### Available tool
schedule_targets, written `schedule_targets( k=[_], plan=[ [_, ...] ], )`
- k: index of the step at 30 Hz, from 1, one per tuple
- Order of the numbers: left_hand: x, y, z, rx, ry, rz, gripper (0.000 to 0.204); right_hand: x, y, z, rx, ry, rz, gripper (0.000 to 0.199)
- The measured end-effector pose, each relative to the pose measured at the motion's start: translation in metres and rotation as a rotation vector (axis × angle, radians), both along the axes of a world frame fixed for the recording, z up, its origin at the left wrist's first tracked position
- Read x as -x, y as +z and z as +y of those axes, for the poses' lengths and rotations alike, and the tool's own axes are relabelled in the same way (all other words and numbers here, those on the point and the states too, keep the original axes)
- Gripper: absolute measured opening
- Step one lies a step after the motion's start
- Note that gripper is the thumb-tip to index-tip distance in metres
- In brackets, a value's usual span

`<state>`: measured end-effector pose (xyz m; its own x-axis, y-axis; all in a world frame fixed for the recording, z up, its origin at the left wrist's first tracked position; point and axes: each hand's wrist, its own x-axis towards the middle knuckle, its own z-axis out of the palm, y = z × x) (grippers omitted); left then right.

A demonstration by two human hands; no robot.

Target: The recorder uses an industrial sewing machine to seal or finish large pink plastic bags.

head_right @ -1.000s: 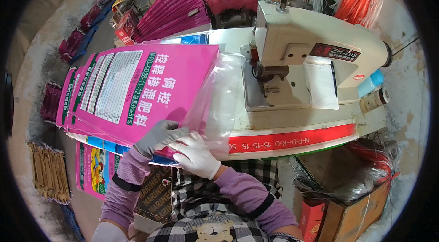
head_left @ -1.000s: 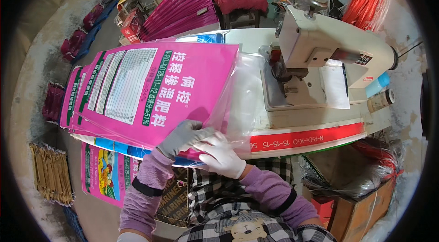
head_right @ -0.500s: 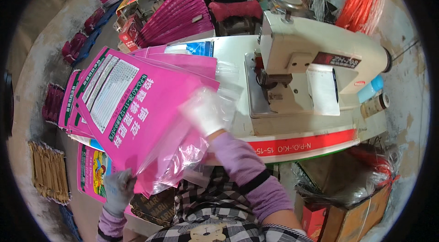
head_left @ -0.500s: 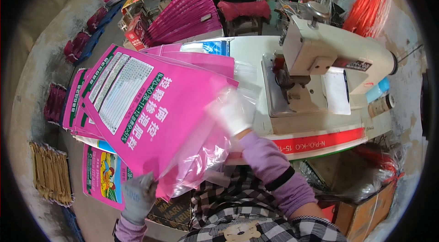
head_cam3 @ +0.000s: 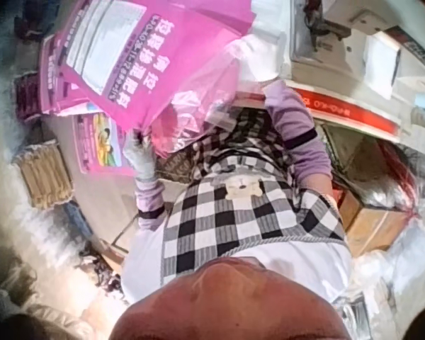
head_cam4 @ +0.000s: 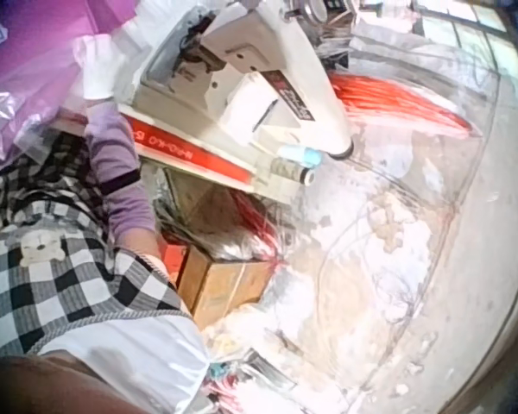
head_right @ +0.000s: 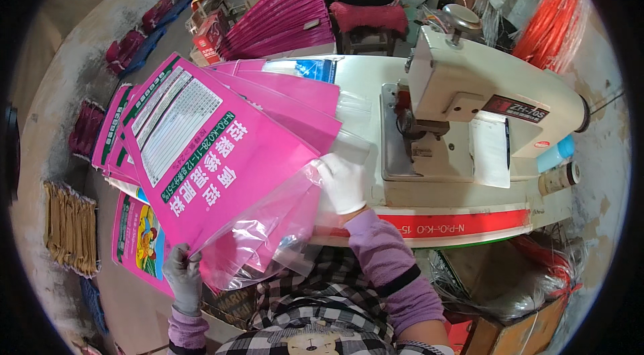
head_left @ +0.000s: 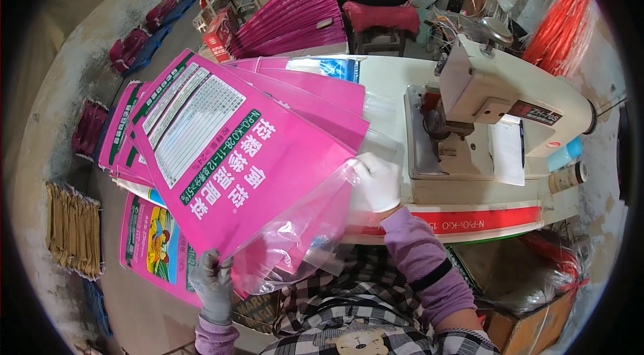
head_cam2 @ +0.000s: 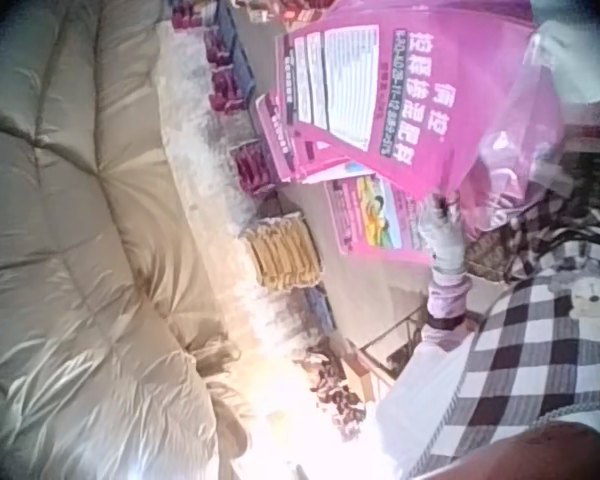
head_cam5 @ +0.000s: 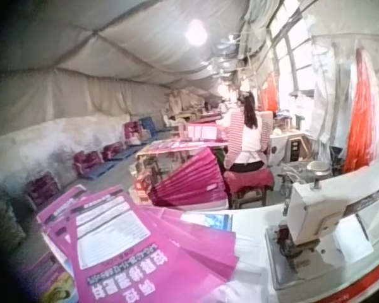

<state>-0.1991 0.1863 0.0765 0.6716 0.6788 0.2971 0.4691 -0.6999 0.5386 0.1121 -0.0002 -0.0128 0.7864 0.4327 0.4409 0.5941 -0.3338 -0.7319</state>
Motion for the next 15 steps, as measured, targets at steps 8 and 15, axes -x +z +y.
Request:
schedule_targets(
  k=[8,15],
  plan=[
    [0.093,-0.053,0.042,-0.291,-0.145,0.14,0.031,-0.017,0.052,0.032,0.173,0.494,-0.803,0.028],
    [-0.173,0.105,0.206,-0.269,0.054,-0.813,0.029,0.157,0.123,0.084,-0.041,0.676,-0.302,0.041]
  ],
)
